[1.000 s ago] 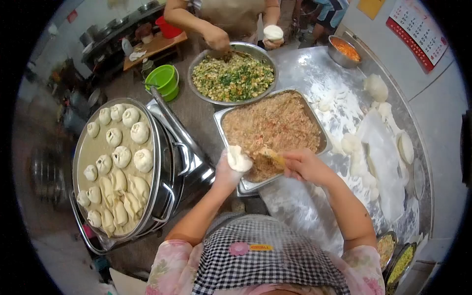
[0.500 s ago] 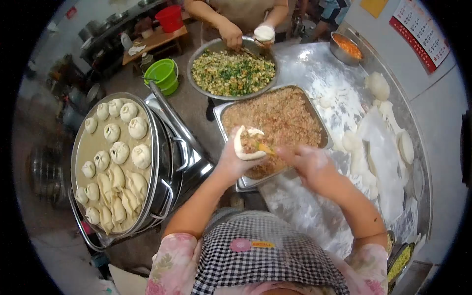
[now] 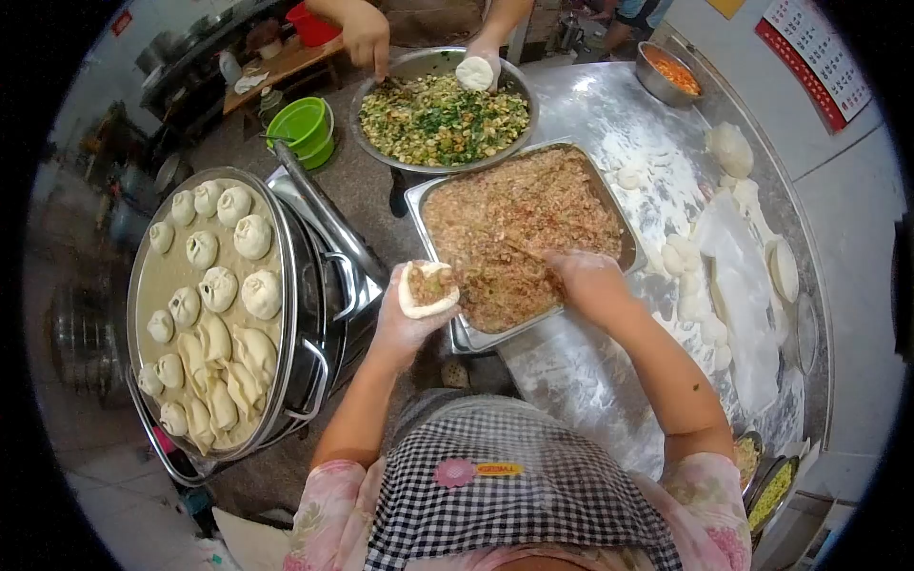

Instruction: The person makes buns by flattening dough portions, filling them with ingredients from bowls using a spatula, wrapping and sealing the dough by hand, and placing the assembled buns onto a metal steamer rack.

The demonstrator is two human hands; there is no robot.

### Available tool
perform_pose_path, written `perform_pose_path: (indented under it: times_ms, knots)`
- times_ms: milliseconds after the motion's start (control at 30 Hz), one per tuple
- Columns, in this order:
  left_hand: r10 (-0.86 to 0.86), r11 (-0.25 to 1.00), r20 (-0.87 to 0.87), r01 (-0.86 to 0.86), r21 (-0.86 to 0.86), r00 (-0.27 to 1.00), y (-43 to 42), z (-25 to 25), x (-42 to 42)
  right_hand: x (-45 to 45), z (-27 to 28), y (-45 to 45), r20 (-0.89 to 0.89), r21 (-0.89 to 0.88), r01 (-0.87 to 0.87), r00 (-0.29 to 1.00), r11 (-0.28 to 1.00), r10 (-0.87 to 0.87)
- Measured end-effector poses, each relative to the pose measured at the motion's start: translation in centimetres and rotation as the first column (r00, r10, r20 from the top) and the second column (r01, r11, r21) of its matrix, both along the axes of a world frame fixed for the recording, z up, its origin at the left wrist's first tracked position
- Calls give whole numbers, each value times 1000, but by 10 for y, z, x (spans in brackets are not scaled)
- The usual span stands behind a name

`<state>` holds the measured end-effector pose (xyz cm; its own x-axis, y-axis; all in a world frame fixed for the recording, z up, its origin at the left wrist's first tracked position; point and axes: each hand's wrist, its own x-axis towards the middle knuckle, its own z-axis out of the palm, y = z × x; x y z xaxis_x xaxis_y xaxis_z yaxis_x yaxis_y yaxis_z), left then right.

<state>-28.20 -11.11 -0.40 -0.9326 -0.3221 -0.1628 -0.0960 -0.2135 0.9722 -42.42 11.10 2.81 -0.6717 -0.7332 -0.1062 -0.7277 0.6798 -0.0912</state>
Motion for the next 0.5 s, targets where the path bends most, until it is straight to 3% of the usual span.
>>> perform_pose_path:
  times_ms: [100,233,333,433,500]
  knots:
    - [9,997,-23,-7,79,1000,1,-5,3,0,2,-1,84,5,-38,996,999,37]
    - [-12,998,-16,13,61,1000,1,-12,4,4,8,-3,268,30,-34,963,999,25]
    - [-30,997,-12,31,71,999,2,-16,3,2,-2,2,383,-85,-9,923,996,41]
    - [-39,997,28,37,63,999,4,-22,2,-6,-20,8,605,-143,82,796,986,21]
    - [-35,999,83,33,25,996,6,-24,0,-6,-21,8,710,-259,130,697,957,97]
